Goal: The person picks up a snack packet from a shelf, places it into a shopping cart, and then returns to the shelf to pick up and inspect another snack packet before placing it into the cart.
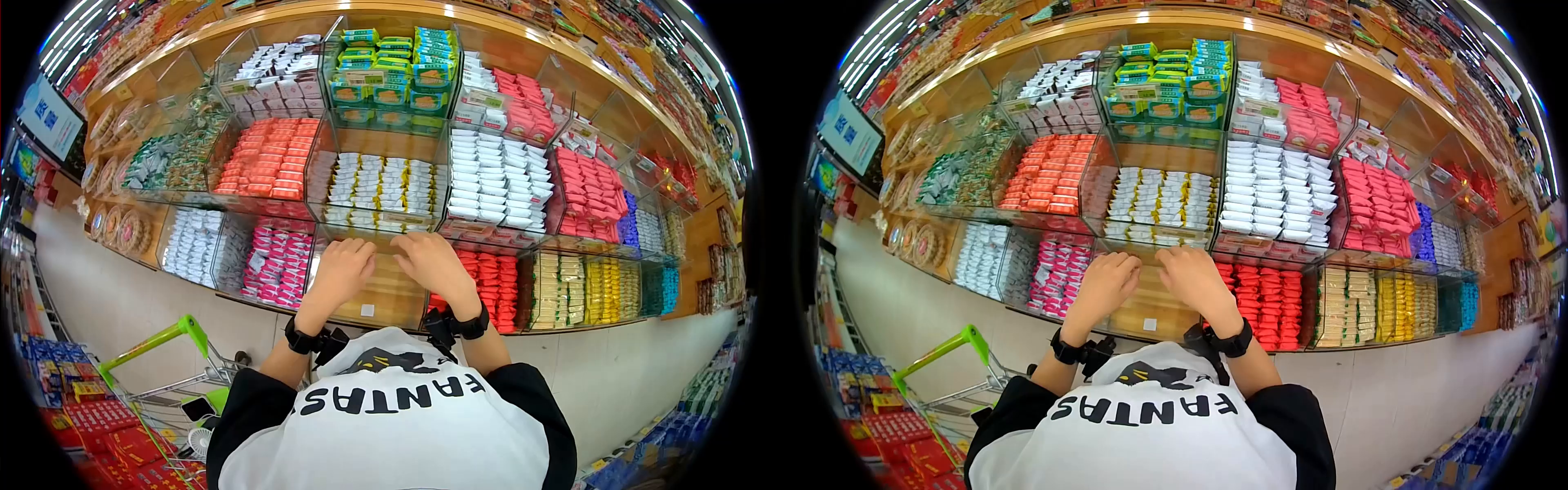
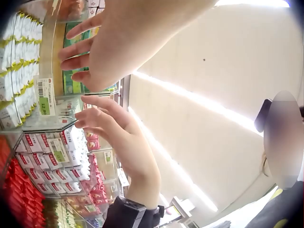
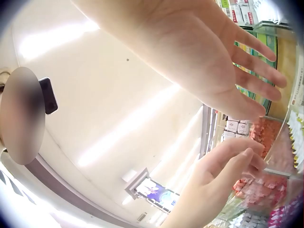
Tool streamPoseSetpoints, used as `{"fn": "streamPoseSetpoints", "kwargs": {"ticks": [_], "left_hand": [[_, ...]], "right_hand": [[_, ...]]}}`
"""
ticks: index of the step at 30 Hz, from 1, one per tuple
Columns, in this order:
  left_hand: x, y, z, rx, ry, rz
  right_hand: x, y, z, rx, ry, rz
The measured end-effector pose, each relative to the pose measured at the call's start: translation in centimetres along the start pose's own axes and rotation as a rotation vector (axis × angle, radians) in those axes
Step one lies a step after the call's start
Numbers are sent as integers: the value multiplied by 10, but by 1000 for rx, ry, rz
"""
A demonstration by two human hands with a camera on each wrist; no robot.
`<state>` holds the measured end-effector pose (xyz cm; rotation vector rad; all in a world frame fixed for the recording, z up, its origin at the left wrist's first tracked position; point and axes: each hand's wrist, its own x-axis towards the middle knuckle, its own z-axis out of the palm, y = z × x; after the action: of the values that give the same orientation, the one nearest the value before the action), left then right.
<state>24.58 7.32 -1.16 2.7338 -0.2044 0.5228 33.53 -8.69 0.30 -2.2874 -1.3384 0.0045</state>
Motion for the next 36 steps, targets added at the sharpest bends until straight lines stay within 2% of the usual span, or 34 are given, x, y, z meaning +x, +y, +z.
{"fn": "streamPoseSetpoints", "kwargs": {"ticks": [3, 5, 9, 14, 17, 21, 24, 25, 27, 30, 32, 34, 36], "left_hand": [[5, -6, 2, -18, 22, 8], [9, -9, 2, -129, 13, -44], [16, -21, 6, -108, 8, -89], [31, -38, 12, -278, -15, -155], [50, -50, 16, -364, 0, -166], [82, -70, 39, -478, 12, -184], [102, -94, 80, -624, -6, -204], [103, -100, 96, -629, -2, -201], [106, -116, 124, -647, -47, -302], [104, -118, 126, -540, -148, -327], [104, -115, 124, -460, -244, -387], [104, -112, 122, -415, -265, -401], [104, -110, 122, -372, -290, -414]], "right_hand": [[2, 7, -3, -14, 15, 23], [5, 14, -2, -35, 40, 47], [14, 25, -2, -36, 102, 79], [28, 37, -6, -51, 199, 131], [44, 46, -5, -10, 285, 126], [71, 72, 18, 59, 304, 176], [88, 99, 48, 5, 201, 227], [93, 108, 60, -2, 139, 298], [100, 125, 76, -10, 81, 364], [100, 137, 89, 29, -61, 504], [100, 149, 100, 29, -99, 515], [101, 157, 109, 33, -140, 527], [105, 163, 113, -51, -267, 480]]}}
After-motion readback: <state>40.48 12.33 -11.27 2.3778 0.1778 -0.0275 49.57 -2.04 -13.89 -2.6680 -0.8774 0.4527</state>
